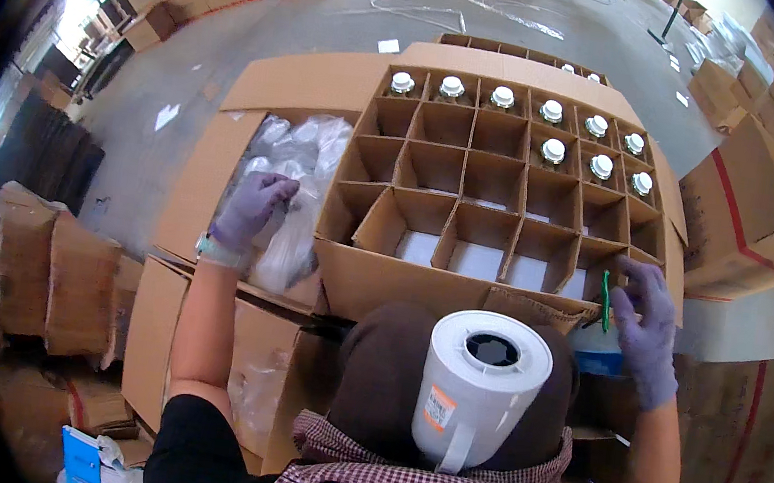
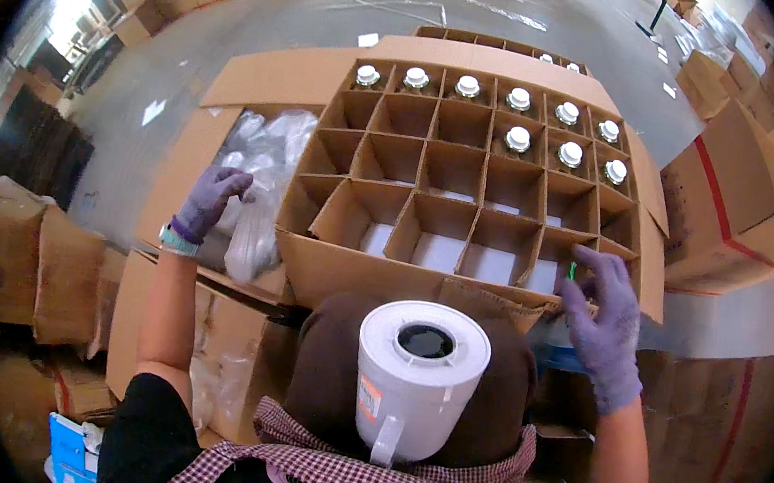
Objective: The person packs white jars into a cardboard box with dividers. They pick up each jar, place it into a plastic bag, and then place the bagged jar into a compartment in the box. The person repeats this process for multiple jars.
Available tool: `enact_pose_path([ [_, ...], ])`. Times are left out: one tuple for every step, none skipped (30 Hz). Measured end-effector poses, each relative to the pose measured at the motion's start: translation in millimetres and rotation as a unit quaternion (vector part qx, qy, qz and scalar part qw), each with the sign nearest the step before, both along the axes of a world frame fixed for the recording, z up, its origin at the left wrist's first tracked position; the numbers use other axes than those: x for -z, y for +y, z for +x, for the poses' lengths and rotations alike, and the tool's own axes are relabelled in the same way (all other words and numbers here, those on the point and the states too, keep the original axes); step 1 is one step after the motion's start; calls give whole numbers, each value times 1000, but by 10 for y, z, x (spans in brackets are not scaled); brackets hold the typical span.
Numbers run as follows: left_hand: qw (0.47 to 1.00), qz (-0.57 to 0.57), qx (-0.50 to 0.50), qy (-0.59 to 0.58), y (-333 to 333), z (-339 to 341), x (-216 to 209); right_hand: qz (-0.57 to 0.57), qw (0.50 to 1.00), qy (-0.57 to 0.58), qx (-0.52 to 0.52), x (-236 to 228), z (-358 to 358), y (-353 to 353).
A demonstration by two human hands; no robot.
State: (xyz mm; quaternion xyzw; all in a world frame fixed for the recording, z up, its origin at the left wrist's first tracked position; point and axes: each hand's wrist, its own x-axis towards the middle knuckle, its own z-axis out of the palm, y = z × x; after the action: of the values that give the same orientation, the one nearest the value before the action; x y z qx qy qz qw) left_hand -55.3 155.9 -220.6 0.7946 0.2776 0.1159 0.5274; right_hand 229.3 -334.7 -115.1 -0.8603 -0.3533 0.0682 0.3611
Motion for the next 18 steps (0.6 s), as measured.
enact_pose_path([
  [1000,25,0,-10,-103,-25,-233,16,999,-10,-42,-8,-66,139],
  [999,49,3,-20,-194,-27,-438,31,996,-21,-82,-12,-129,266],
  [997,67,4,-34,-231,-20,-561,40,991,-37,-122,-35,-162,413],
  [994,113,9,5,-214,-34,-728,64,985,-43,-153,-19,-246,521],
  [997,60,-31,-42,-162,-55,-812,87,978,-50,-182,-6,-335,621],
  [993,2,-73,-95,-31,-64,-762,105,969,-60,-214,-44,-402,717],
  [981,-63,-112,-142,1,-110,-602,92,969,-54,-224,-57,-511,647],
  [957,-164,-152,-186,129,-217,-467,84,967,-52,-236,-91,-592,608],
  [919,-259,-186,-233,368,-340,-360,79,964,-54,-247,-143,-628,622],
  [869,-357,-210,-272,356,-359,-366,76,965,-56,-244,-181,-675,533],
  [887,-297,-177,-305,328,-451,-373,76,966,-55,-239,-215,-682,435],
  [900,-242,-132,-336,185,-419,-524,73,970,-58,-224,-262,-622,306],
  [908,-185,-87,-366,39,-411,-712,72,973,-59,-209,-311,-588,180],
  [914,-81,-107,-384,-101,-369,-867,77,977,-48,-191,-390,-562,74],
  [960,40,-131,-246,81,-513,-640,80,979,-38,-186,-387,-542,60],
  [971,158,-159,-87,461,-858,-194,82,979,-18,-188,-344,-572,88],
  [944,268,-177,76,746,-1155,-8,86,979,-1,-187,-275,-583,127],
  [958,225,-176,-4,898,-1248,-41,76,977,-5,-199,-219,-609,111],
])
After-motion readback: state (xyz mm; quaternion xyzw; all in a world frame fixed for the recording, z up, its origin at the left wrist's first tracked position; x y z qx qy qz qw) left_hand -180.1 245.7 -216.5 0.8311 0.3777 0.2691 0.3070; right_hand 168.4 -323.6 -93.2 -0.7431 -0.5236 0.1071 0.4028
